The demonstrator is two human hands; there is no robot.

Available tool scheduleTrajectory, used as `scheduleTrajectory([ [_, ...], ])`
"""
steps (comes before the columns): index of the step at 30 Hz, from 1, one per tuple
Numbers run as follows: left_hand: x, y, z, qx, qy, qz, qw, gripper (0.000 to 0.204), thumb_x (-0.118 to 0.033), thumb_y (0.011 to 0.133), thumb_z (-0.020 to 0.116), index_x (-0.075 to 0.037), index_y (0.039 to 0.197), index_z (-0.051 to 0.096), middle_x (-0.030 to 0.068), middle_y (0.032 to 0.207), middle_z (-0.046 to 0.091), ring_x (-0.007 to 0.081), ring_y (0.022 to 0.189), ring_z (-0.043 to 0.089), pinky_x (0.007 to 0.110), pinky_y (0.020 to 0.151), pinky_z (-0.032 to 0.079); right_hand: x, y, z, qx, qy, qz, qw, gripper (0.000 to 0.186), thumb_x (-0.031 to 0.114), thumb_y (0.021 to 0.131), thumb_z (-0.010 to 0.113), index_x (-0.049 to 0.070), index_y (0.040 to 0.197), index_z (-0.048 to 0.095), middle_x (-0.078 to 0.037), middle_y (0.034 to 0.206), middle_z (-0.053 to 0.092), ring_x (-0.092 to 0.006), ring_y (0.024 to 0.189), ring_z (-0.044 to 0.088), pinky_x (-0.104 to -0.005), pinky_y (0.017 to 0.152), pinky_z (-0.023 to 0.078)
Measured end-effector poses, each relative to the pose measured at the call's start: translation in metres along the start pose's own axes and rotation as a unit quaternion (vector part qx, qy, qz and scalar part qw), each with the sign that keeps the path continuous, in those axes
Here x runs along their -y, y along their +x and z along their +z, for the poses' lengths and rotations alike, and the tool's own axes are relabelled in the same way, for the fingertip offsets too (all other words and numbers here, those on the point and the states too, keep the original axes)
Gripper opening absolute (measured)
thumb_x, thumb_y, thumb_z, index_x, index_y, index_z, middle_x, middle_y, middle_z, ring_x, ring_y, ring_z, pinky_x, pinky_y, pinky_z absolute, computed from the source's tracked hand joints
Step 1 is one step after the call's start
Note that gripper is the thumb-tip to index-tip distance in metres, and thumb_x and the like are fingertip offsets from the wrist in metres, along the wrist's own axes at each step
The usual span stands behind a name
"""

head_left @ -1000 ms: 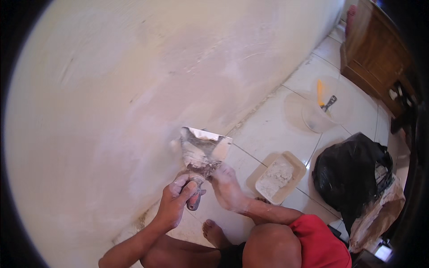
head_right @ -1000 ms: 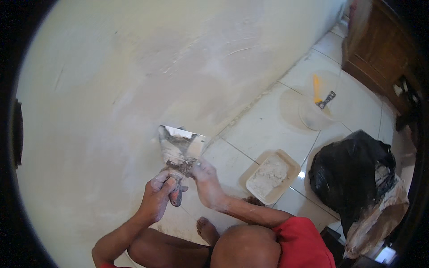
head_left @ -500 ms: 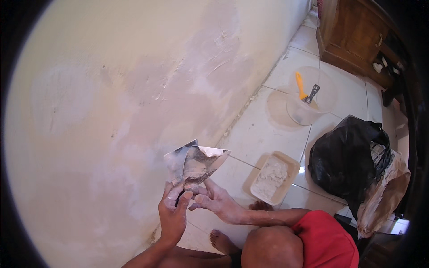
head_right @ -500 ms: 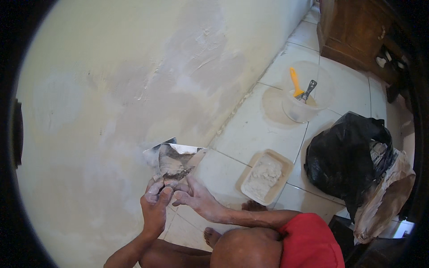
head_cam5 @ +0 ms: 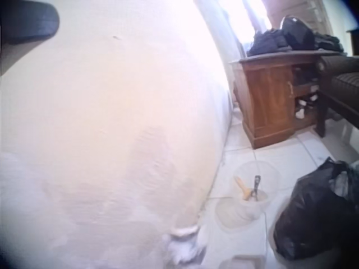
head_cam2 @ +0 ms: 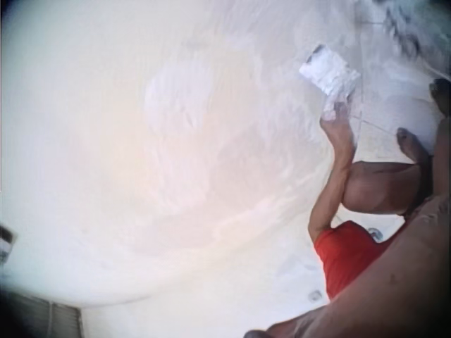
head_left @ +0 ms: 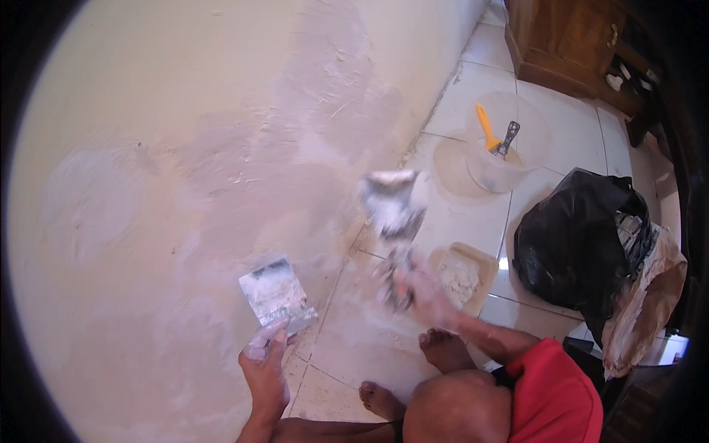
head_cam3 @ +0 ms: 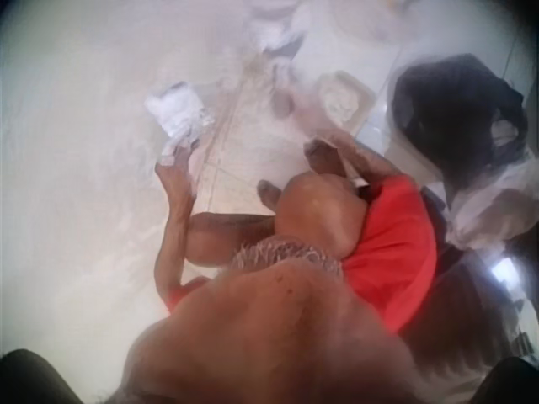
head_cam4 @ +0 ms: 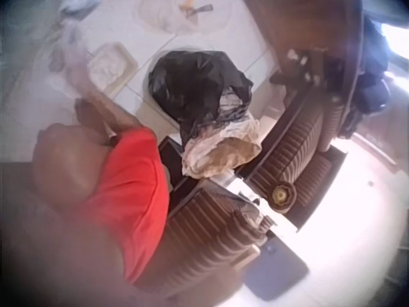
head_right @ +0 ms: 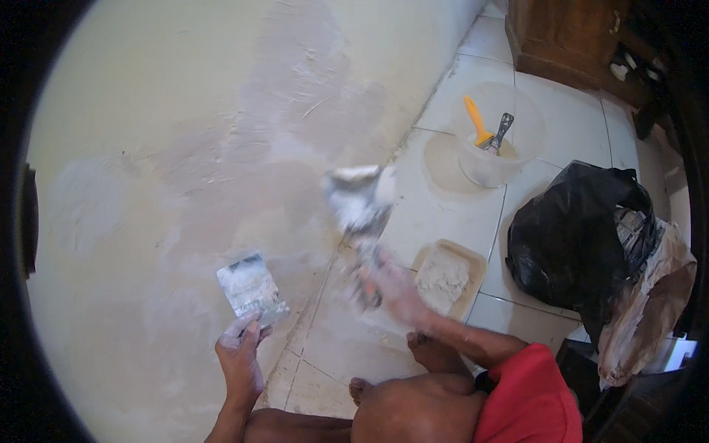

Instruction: The person applies spackle to a wall using putty knives, repeatedly scooping paste from a container, transferring it between the putty knives, and smoothing it onto the wall surface.

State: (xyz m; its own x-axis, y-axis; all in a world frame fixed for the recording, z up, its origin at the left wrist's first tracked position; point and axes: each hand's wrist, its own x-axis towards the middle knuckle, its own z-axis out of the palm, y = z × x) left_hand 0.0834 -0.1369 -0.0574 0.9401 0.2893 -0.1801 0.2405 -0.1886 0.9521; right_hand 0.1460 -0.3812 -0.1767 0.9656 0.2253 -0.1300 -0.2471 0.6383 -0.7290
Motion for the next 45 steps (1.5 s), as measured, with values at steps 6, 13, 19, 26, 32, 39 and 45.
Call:
scheduleTrajectory([
  [6,0.006,-0.022,-0.046,-0.027,0.067,0.076,0.995,0.017,0.004,0.088,0.06,-0.003,0.099,0.049,0.0107,0.102,0.06,0.0164,0.091,0.059,0.032,0.076,0.051,0.051,0.097,-0.065,-0.144,-0.206,-0.079,0.965,0.052,0.022,0.095,0.05,0.008,0.144,0.042,-0.001,0.078,0.053,-0.0072,0.057,0.05,-0.0232,0.044,0.039],
  [13,0.004,-0.043,-0.087,-0.155,0.089,0.069,0.981,0.037,0.0,0.087,0.061,-0.004,0.117,0.041,0.0125,0.105,0.06,0.017,0.091,0.058,0.03,0.073,0.047,0.083,0.162,-0.103,-0.138,-0.291,-0.059,0.945,0.052,0.021,0.097,0.045,0.009,0.148,0.04,-0.001,0.075,0.049,-0.0082,0.047,0.042,-0.024,0.04,0.035],
  [19,0.018,-0.055,-0.115,-0.184,0.115,0.061,0.974,0.047,-0.006,0.086,0.063,-0.002,0.127,0.039,0.0128,0.106,0.062,0.0177,0.092,0.059,0.031,0.073,0.047,0.083,0.185,-0.102,-0.131,-0.299,-0.068,0.943,0.052,0.02,0.096,0.047,0.006,0.145,0.044,-0.001,0.073,0.048,-0.0089,0.047,0.043,-0.0243,0.04,0.036],
  [26,0.026,-0.06,-0.132,-0.172,0.114,0.037,0.978,0.049,-0.007,0.084,0.063,-0.002,0.126,0.039,0.0138,0.108,0.061,0.0187,0.095,0.059,0.031,0.075,0.048,0.07,0.194,-0.096,-0.141,-0.269,-0.062,0.951,0.05,0.021,0.093,0.053,0.005,0.14,0.049,-0.001,0.072,0.049,-0.0097,0.048,0.046,-0.025,0.04,0.037],
  [32,0.029,-0.061,-0.139,-0.172,0.112,0.041,0.978,0.049,-0.004,0.082,0.063,-0.003,0.127,0.04,0.0133,0.111,0.061,0.0193,0.1,0.058,0.031,0.078,0.048,0.007,0.204,-0.083,-0.133,-0.302,-0.144,0.933,0.037,0.022,0.094,0.055,0.003,0.126,0.059,-0.002,0.074,0.056,-0.0092,0.052,0.05,-0.0256,0.043,0.039],
  [39,0.029,-0.066,-0.145,-0.158,0.131,0.047,0.978,0.052,-0.004,0.081,0.065,-0.003,0.127,0.041,0.0129,0.111,0.061,0.0188,0.099,0.059,0.03,0.08,0.048,-0.043,0.166,-0.005,-0.138,-0.363,-0.16,0.908,0.053,0.025,0.094,0.056,0.002,0.14,0.044,-0.013,0.096,0.062,-0.0179,0.068,0.058,-0.0295,0.067,0.047],
  [45,0.029,-0.063,-0.139,-0.16,0.096,0.031,0.982,0.048,-0.006,0.081,0.066,-0.003,0.123,0.042,0.0124,0.108,0.061,0.0178,0.095,0.059,0.03,0.076,0.048,-0.06,0.102,0.007,-0.066,-0.372,-0.128,0.917,0.065,0.026,0.094,0.056,0.004,0.15,0.031,-0.019,0.108,0.067,-0.0215,0.07,0.061,-0.0328,0.076,0.05],
])
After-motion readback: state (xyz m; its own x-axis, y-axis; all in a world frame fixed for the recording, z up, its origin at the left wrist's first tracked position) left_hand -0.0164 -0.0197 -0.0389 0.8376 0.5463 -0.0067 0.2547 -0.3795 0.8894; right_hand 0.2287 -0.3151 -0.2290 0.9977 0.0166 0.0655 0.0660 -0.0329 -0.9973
